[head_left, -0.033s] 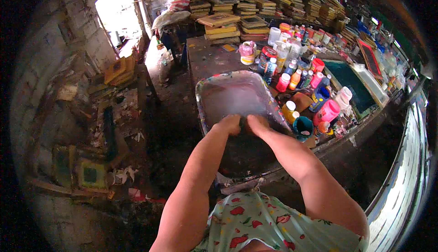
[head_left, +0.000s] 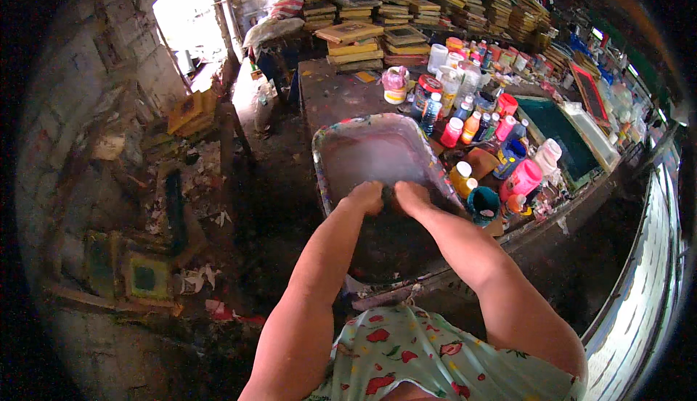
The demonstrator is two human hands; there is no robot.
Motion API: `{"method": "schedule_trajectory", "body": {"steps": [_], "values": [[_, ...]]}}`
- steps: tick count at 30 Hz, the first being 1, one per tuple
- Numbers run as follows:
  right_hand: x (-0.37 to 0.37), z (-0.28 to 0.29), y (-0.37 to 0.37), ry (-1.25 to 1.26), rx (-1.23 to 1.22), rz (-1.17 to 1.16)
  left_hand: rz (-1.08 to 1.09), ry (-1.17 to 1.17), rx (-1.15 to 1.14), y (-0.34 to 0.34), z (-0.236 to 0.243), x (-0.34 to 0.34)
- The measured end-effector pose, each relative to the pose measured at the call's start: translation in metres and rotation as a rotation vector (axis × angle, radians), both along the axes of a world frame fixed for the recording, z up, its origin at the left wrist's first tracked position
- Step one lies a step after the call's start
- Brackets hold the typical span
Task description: The person uses a squeegee to spread green ink across a screen-printing frame, then lifts the frame and moves it to a workbench. They pour more green ink into the frame and wipe the surface with a cloth. The person then washes their hands in a basin and dries them.
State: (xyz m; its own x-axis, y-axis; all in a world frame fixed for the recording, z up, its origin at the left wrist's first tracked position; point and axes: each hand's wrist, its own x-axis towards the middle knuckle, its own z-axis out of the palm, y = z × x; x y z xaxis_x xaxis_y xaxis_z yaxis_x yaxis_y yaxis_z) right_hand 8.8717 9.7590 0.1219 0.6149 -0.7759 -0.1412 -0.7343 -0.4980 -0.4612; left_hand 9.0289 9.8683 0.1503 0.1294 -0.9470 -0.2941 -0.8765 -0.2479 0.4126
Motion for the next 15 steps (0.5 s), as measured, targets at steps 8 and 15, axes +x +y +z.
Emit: {"method": "schedule_trajectory", "body": {"steps": [8,15], "values": [[0.012,-0.001,-0.025,0.010,0.021,0.060,0.197,-0.156,0.074,-0.005,0.060,-0.012],[0.009,-0.041,-0.031,-0.086,0.070,0.061,-0.002,-0.331,-0.025,-0.016,0.036,-0.016]]}}
